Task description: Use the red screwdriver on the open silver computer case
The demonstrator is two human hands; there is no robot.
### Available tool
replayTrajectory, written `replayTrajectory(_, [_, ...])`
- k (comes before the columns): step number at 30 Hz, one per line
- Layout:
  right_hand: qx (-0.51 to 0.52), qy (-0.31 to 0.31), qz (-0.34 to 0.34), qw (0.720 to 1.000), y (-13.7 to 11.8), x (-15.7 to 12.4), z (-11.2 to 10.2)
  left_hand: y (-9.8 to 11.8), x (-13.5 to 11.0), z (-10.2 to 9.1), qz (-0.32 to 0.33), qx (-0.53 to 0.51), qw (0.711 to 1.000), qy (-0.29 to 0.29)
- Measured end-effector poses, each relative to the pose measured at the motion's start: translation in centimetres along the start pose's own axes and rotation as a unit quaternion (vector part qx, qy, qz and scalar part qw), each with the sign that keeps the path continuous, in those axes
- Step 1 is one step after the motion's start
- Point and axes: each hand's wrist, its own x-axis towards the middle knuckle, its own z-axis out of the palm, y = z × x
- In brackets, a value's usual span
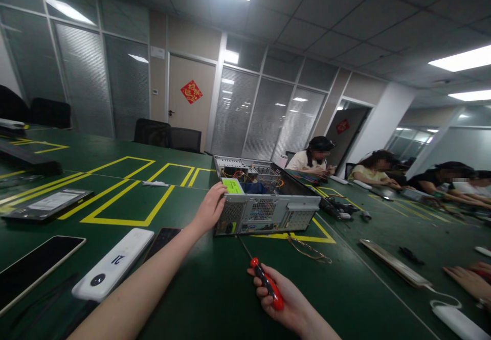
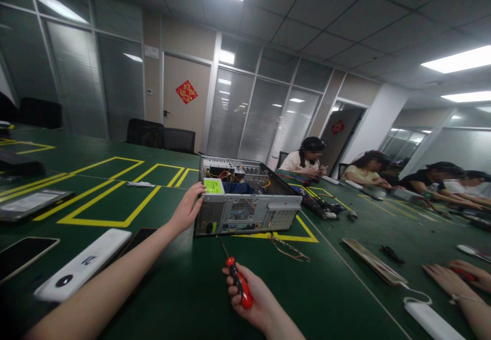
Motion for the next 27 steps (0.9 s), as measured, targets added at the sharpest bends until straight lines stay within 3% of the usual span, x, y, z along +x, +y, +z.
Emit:
replayTrajectory(11, [-0.024,0.054,0.007,0.998,0.9,0.0,1.1,-0.1,0.0,0.1,0.004,0.001,1.000,0.004])
replayTrajectory(19, [0.001,-0.038,0.028,0.999,1.0,-0.3,0.6,-0.1,-0.1,0.1,-0.003,-0.002,1.000,0.001])
replayTrajectory(23, [-0.017,-0.026,-0.015,0.999,1.2,-0.3,0.3,-0.2,-0.1,0.1,-0.003,-0.004,1.000,0.002])
replayTrajectory(27, [0.001,-0.002,0.010,1.000,1.3,-0.3,0.3,-0.2,-0.1,0.1,-0.005,-0.005,1.000,-0.001])
